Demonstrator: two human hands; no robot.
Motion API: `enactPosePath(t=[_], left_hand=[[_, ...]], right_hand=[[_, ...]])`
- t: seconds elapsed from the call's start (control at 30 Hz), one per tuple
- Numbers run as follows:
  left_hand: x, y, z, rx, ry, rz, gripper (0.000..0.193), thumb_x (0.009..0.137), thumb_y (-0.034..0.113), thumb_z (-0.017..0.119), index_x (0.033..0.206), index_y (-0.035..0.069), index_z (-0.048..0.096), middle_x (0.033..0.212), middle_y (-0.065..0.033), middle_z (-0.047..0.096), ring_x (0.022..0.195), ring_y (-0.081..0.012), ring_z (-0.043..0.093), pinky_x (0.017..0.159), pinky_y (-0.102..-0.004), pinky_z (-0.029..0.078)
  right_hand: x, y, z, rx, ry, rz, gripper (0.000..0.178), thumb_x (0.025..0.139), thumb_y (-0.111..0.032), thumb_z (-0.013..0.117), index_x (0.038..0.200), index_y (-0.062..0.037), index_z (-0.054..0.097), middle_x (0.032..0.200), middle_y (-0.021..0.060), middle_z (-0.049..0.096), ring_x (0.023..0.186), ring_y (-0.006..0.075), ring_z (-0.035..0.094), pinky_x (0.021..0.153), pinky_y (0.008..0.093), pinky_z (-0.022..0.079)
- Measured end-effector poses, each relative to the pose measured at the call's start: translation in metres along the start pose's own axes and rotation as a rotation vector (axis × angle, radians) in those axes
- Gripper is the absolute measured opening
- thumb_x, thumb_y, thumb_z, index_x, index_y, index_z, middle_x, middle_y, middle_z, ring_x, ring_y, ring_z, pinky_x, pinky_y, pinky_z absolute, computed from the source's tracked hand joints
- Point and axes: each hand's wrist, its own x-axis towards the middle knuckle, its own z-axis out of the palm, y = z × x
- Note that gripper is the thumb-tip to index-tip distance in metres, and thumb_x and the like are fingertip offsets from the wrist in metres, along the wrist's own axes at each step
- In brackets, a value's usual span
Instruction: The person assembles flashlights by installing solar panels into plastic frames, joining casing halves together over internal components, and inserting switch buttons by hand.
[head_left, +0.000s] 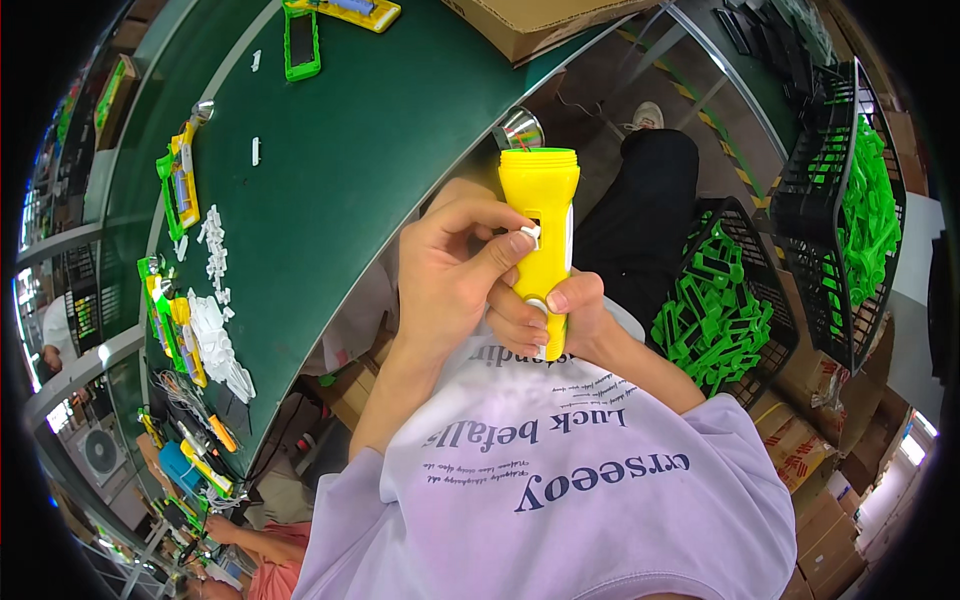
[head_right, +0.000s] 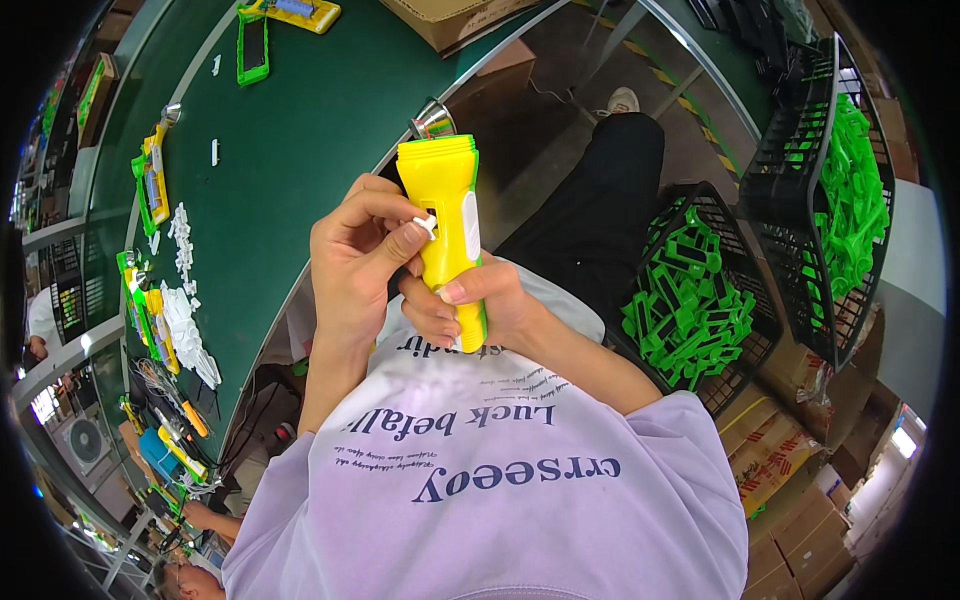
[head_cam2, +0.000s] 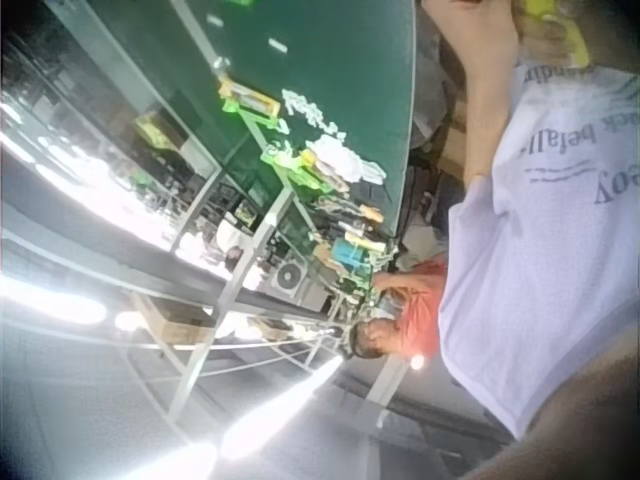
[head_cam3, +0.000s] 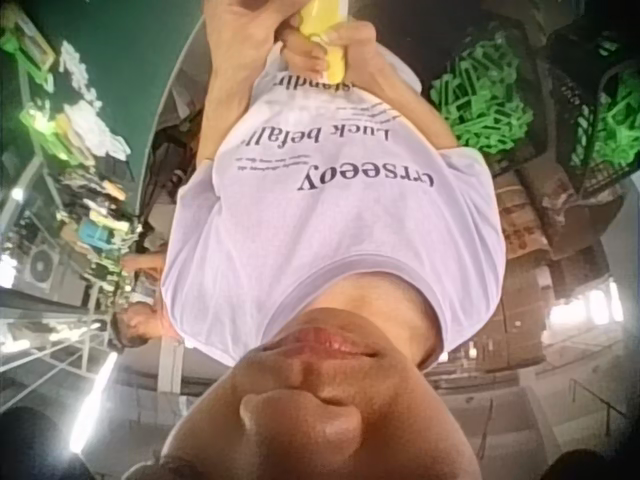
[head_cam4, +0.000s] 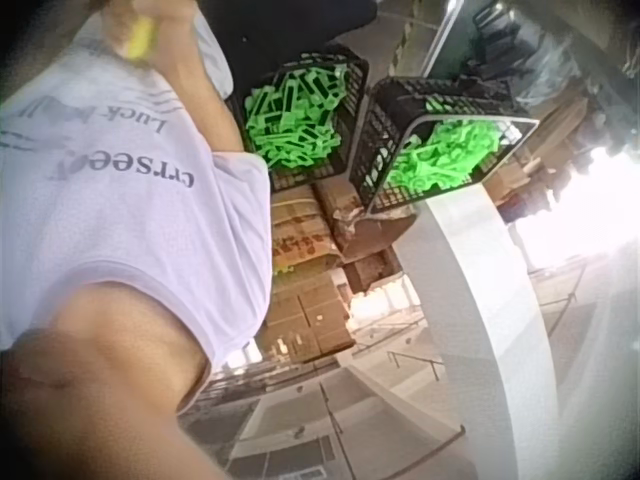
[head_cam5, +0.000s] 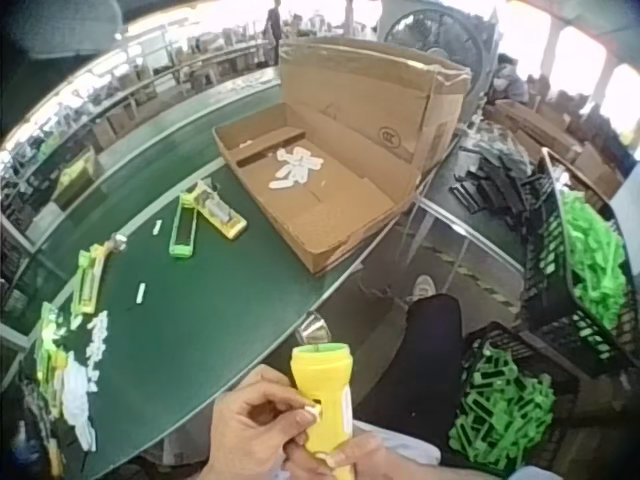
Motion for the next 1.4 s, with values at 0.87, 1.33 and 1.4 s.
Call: enactPosePath(t=[0.87, 1.33, 1.4], left_hand=[[0.001, 0.006, -0.010, 0.265, 0.053, -0.100, 0.012, 0.080, 0.004, 0.076, 0.085, -0.002, 0.067, 0.078, -0.0031, 0.059, 0.066, -0.0071, 0.054, 0.060, -0.0230, 0.042], [0.000, -0.020, -0.005, -0.064, -0.260, -0.182, 0.055, 0.098, 0.039, 0.056, 0.132, -0.003, 0.048, 0.120, -0.0187, 0.064, 0.105, -0.0239, 0.066, 0.091, -0.0333, 0.053], [-0.002, -0.022, -0.002, -0.002, -0.221, -0.084, 0.053, 0.100, 0.039, 0.052, 0.132, -0.002, 0.048, 0.117, -0.0187, 0.065, 0.103, -0.0240, 0.067, 0.089, -0.0338, 0.054]], right_hand=[[-0.001, -0.007, 0.014, -0.285, 0.318, 0.018, 0.035, 0.071, -0.011, 0.066, 0.097, -0.0050, 0.044, 0.062, 0.0064, 0.047, 0.048, 0.0164, 0.047, 0.047, 0.0310, 0.040], [-0.006, -0.007, 0.014, -0.134, 0.206, 0.073, 0.032, 0.073, -0.017, 0.066, 0.098, -0.0032, 0.051, 0.063, 0.0065, 0.047, 0.049, 0.0179, 0.047, 0.046, 0.0324, 0.041], [-0.007, -0.006, 0.012, -0.126, 0.190, 0.071, 0.032, 0.072, -0.018, 0.066, 0.096, -0.0021, 0.052, 0.063, 0.0065, 0.047, 0.050, 0.0181, 0.048, 0.046, 0.0325, 0.042]])
